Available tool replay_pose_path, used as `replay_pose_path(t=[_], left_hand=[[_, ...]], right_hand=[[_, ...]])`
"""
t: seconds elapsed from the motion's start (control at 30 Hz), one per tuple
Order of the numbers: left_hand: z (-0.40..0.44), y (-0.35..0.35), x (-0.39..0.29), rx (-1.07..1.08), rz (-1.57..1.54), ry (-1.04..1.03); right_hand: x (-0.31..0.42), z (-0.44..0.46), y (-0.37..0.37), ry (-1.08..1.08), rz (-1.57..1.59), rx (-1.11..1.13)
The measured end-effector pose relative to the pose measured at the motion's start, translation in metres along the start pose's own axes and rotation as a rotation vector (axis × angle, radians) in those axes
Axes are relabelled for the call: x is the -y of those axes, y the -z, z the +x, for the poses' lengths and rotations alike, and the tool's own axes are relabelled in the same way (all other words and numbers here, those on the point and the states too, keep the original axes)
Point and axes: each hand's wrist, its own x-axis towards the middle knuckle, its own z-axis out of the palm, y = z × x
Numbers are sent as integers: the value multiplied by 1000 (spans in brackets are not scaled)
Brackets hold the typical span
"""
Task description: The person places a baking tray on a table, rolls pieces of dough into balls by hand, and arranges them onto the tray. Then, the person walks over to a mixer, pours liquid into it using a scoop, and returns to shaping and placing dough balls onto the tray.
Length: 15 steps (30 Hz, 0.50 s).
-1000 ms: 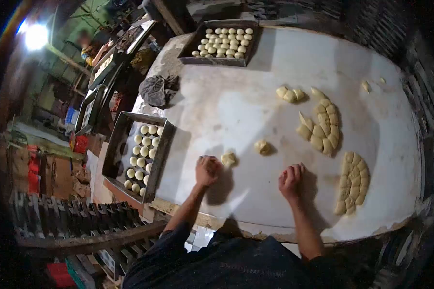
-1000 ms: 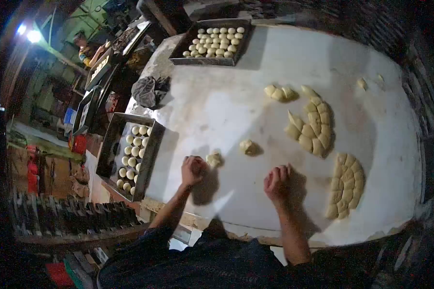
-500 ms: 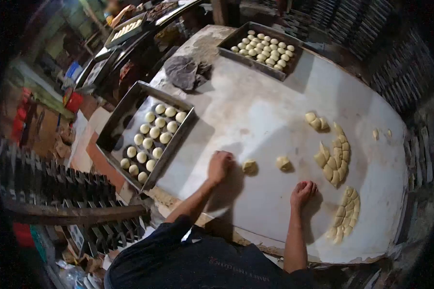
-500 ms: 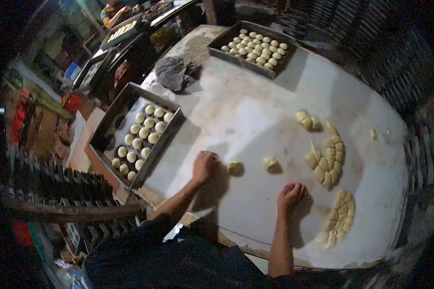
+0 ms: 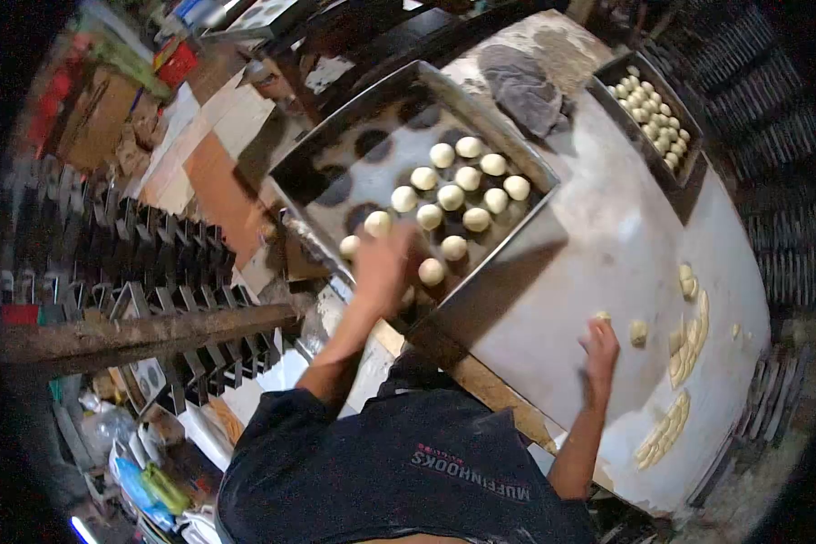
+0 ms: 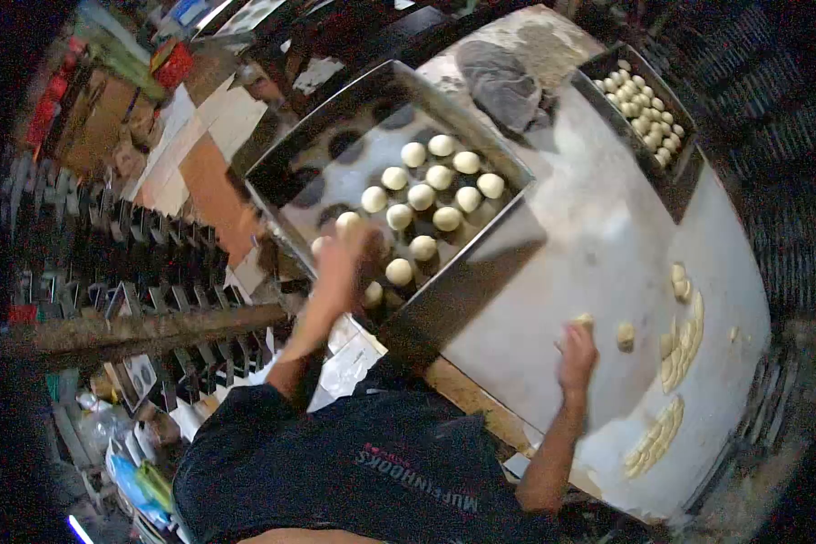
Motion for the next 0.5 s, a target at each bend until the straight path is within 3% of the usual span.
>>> replay_pose_path(t=[0.07,0.1,0.17,0.27,0.3,0.37,0.4,0.43,0.5], left_hand=[[19,16,58,-195,35,82],[23,6,85,-233,98,176],[27,-18,125,-238,185,160],[32,-15,120,-87,238,260],[32,-16,120,-91,242,248],[32,-16,124,-50,243,256],[35,-13,123,7,242,246],[39,-6,126,240,260,273],[37,31,90,188,333,128]], right_hand=[[91,2,-96,471,-303,261],[137,-3,-141,623,-260,369],[186,0,-225,1008,-219,417],[196,20,-340,1098,-103,593],[186,31,-368,1045,-192,690],[151,44,-388,1350,-716,450],[153,41,-372,1291,-631,534],[149,36,-344,1216,-546,604],[132,23,-270,1111,-302,470]])
